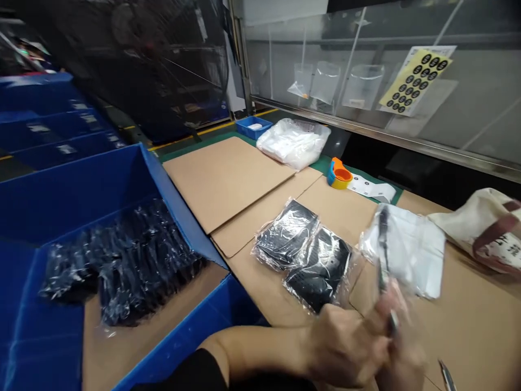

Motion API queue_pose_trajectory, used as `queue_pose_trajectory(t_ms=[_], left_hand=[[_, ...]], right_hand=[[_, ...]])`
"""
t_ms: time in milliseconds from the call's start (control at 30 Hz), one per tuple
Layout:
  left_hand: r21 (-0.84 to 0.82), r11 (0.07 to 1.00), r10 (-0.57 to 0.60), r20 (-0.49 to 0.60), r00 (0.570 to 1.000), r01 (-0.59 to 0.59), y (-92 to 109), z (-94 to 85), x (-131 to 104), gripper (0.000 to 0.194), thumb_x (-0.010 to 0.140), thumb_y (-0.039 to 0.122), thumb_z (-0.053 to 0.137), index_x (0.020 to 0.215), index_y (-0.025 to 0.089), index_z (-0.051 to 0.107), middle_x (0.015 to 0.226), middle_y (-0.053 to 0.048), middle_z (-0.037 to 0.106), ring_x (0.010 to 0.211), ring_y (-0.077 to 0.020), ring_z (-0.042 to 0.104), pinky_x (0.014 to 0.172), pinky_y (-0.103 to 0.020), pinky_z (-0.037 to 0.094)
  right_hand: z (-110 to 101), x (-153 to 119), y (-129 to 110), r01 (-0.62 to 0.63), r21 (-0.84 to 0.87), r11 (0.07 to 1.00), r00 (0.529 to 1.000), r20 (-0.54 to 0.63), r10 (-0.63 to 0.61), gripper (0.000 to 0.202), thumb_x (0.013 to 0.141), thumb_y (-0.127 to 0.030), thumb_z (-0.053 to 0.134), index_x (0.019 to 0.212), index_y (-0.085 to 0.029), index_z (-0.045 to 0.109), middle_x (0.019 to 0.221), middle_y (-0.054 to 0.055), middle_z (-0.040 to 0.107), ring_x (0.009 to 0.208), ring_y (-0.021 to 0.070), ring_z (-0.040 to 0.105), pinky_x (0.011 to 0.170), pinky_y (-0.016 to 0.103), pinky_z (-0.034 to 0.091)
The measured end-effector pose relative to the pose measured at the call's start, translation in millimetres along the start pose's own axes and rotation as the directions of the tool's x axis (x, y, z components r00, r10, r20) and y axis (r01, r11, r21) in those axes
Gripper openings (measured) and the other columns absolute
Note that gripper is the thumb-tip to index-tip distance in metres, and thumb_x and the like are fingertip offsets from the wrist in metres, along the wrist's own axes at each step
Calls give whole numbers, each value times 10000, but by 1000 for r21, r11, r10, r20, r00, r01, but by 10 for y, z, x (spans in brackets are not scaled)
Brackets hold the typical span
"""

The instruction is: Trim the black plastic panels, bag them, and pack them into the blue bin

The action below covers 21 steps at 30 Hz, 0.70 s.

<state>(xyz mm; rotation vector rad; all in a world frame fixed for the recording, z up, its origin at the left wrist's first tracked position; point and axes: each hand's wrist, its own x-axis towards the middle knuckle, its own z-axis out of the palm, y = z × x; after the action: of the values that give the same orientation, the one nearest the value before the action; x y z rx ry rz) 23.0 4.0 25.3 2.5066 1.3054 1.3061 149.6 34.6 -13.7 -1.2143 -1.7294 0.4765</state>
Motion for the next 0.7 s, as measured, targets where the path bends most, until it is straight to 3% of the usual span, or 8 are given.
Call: queue_pose_trajectory(t_ms=[67,167,267,367,433,500,600,700], left_hand=[[-96,995,-29,-67,997,22,-85,-155,-121,742,891,159,350,1476,-24,-69,568,19,600,435,-142,520,406,-240,415],[-204,979,-9,-92,996,-10,-154,-319,-310,718,840,112,385,1483,44,72,541,40,563,411,-135,496,406,-234,401],[-227,974,-27,-149,988,-8,-200,-416,-460,661,792,71,425,1431,92,259,621,-4,616,463,-136,541,451,-241,450],[-158,985,-100,-178,979,72,-293,-493,-516,651,754,32,449,1386,139,341,896,-101,684,798,-196,654,703,-326,564],[-67,979,-197,-96,976,191,-377,-540,-509,664,739,48,450,1387,159,352,1154,-158,628,1116,-270,577,918,-459,522],[26,950,-313,31,949,312,-459,-572,-492,668,731,81,461,1385,170,358,1320,-173,521,1276,-315,446,1021,-543,439],[137,905,-421,144,895,403,-559,-573,-492,526,774,114,485,1294,177,441,1237,-145,549,1157,-288,513,963,-493,488],[267,871,-455,121,882,412,-645,-526,-539,275,849,111,434,1098,172,535,967,-88,609,863,-229,580,765,-398,546]], right_hand=[[60,47,-22,206,-176,963,975,115,-188,497,947,-297,383,1434,-203,420,1404,131,510,1386,346,350,1109,655,229],[323,33,4,428,-360,829,902,231,-365,579,929,-138,295,1506,-173,278,1415,159,497,1431,370,232,1067,759,104],[591,-84,-9,515,-463,721,857,275,-436,594,882,-75,302,1473,-113,344,1394,194,509,1444,391,160,1046,785,87],[734,-180,-90,511,-511,691,860,309,-407,496,889,-92,338,1361,-77,492,1381,210,517,1436,408,175,1060,763,127],[765,-193,-131,527,-482,700,850,307,-428,445,910,-131,375,1328,-90,522,1350,203,551,1393,399,306,1068,727,197],[759,-181,-146,559,-400,727,829,280,-483,444,925,-157,402,1356,-111,496,1301,181,597,1301,351,471,1066,641,318],[701,-191,-158,538,-217,814,837,251,-486,497,936,-172,439,1433,-166,414,1313,133,599,1210,276,572,998,477,474],[595,-290,-182,467,-40,883,863,238,-446,539,935,-142,455,1456,-260,383,1304,77,610,1161,236,607,939,396,518]])
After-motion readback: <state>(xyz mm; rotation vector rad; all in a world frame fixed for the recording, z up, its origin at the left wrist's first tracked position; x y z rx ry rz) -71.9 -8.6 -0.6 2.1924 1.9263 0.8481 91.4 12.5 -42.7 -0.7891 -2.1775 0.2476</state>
